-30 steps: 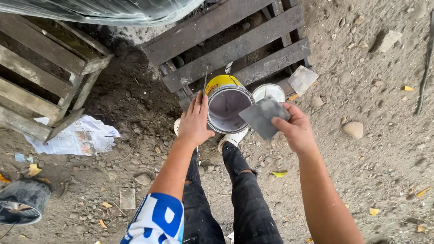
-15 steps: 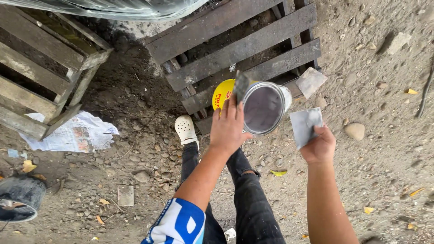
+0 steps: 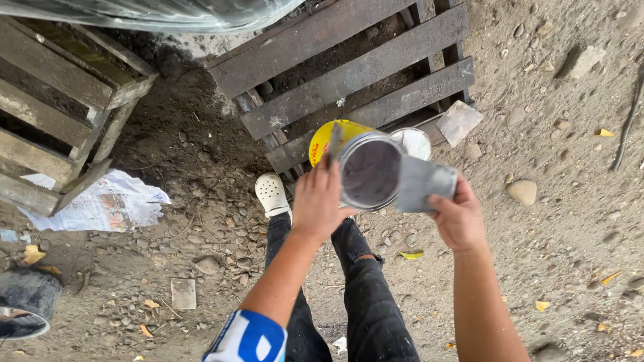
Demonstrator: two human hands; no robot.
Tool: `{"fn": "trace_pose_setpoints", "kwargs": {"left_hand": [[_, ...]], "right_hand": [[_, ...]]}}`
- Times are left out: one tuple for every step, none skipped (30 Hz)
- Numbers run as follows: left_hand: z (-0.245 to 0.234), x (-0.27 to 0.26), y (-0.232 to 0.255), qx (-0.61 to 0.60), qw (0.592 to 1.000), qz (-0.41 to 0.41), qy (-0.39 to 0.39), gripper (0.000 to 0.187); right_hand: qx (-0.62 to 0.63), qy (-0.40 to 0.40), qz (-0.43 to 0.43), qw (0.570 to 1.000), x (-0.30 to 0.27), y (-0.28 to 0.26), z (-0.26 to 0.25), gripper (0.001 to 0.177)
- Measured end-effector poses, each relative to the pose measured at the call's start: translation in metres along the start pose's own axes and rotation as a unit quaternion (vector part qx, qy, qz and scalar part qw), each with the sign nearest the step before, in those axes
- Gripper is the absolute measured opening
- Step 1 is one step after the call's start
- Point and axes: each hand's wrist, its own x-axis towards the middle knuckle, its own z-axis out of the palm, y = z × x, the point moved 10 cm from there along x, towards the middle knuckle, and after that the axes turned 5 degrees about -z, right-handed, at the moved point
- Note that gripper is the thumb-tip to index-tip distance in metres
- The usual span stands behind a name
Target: The person handles a sanding block and a paint can near the front of a white car. They dip the sanding block into the paint can and then use a small red tube to squeeze a substance onto the block, mixing it with the paint.
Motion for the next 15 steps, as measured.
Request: {"fn": "trace_pose_setpoints", "kwargs": {"left_hand": [[0.004, -0.002, -0.011, 0.002, 1.000, 0.002, 0.000, 0.123], [0.009, -0.007, -0.024, 0.005, 1.000, -0.004, -0.005, 0.129], [0.014, -0.011, -0.038, 0.007, 1.000, -0.010, -0.008, 0.134], [0.019, -0.014, -0.043, 0.008, 1.000, -0.005, -0.011, 0.134], [0.022, -0.016, -0.050, 0.020, 1.000, -0.005, -0.002, 0.133], [0.026, -0.017, -0.055, 0.032, 0.999, -0.003, 0.007, 0.132], [0.029, -0.018, -0.054, 0.031, 0.999, 0.003, 0.006, 0.132], [0.030, -0.020, -0.056, 0.021, 1.000, -0.006, 0.013, 0.131], [0.031, -0.023, -0.059, 0.010, 1.000, -0.016, 0.021, 0.130], [0.031, -0.021, -0.058, 0.011, 1.000, -0.014, 0.022, 0.130], [0.029, -0.020, -0.057, 0.010, 0.999, -0.013, 0.029, 0.130], [0.028, -0.022, -0.058, 0.009, 0.999, -0.014, 0.034, 0.130], [0.028, -0.022, -0.058, 0.010, 0.999, -0.015, 0.033, 0.130], [0.029, -0.022, -0.059, 0.012, 0.999, -0.022, 0.025, 0.128], [0.031, -0.021, -0.060, 0.014, 0.999, -0.028, 0.018, 0.127]], "right_hand": [[0.002, 0.002, -0.001, 1.000, 0.000, 0.007, 0.004, 0.054], [-0.139, -0.041, -0.018, 0.989, -0.002, 0.012, 0.015, 0.042], [-0.277, -0.083, -0.035, 0.957, -0.005, 0.020, 0.027, 0.032], [-0.275, -0.078, -0.035, 0.958, -0.014, 0.016, 0.050, 0.032], [-0.400, -0.126, -0.144, 0.896, -0.026, -0.003, 0.091, 0.031], [-0.513, -0.169, -0.248, 0.804, -0.043, -0.017, 0.133, 0.030], [-0.514, -0.162, -0.248, 0.805, -0.041, -0.008, 0.139, 0.030], [-0.601, -0.145, -0.233, 0.751, -0.038, 0.005, 0.144, 0.028], [-0.680, -0.125, -0.215, 0.689, -0.035, 0.018, 0.148, 0.027], [-0.680, -0.123, -0.217, 0.690, -0.034, 0.018, 0.154, 0.027], [-0.677, -0.154, -0.233, 0.680, -0.035, 0.022, 0.167, 0.031], [-0.674, -0.188, -0.247, 0.670, -0.039, 0.028, 0.180, 0.034], [-0.674, -0.189, -0.246, 0.671, -0.039, 0.032, 0.181, 0.034], [-0.664, -0.189, -0.286, 0.665, -0.043, 0.031, 0.186, 0.030], [-0.652, -0.189, -0.326, 0.657, -0.047, 0.029, 0.191, 0.025]]}}
